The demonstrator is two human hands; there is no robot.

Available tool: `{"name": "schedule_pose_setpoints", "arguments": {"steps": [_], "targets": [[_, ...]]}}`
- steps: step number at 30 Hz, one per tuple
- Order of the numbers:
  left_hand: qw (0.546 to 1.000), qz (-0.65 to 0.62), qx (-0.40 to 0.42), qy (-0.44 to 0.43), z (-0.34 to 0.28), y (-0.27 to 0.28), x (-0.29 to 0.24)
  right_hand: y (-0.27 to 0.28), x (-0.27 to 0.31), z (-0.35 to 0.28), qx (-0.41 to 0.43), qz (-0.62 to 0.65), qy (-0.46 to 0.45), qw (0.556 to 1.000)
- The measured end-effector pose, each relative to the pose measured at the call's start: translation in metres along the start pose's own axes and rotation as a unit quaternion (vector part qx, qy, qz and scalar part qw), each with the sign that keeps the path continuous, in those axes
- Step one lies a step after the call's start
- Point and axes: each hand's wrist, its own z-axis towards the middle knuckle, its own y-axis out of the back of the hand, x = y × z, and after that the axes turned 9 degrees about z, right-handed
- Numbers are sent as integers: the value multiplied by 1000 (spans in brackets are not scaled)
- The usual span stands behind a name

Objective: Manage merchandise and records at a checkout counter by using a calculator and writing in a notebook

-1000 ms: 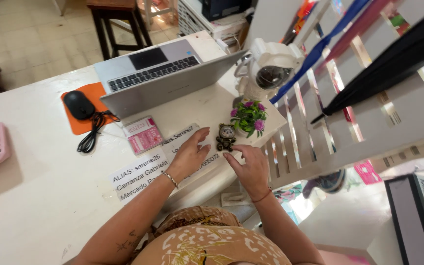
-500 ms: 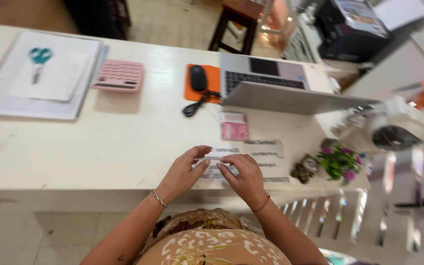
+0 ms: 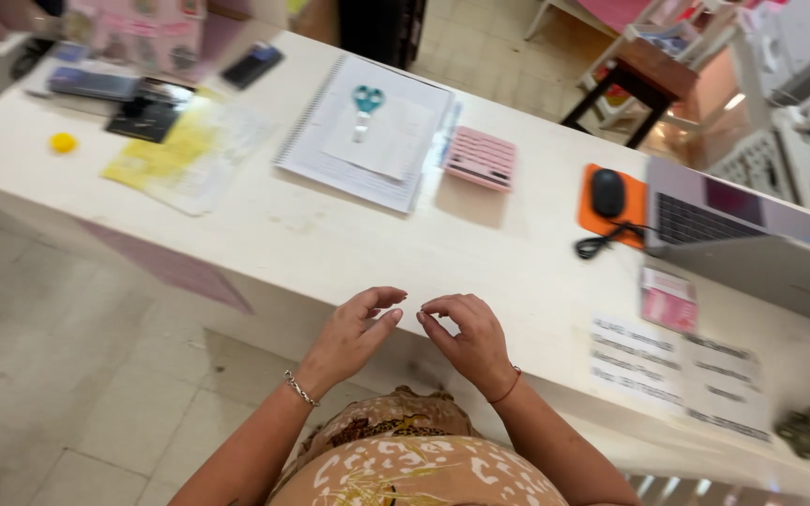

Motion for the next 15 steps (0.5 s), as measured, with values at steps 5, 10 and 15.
{"name": "schedule_pose_setpoints", "arguments": {"steps": [5,10,15], "targets": [[997,7,-51,49,-36,97,42,-99,39,39,50,31,26,998],[988,-4,-110,104,-59,172,57,-166,69,83,104,52,55,992],[982,-8,-153,106,-46,215,76,-200,77,123,129,69,68,987]]}}
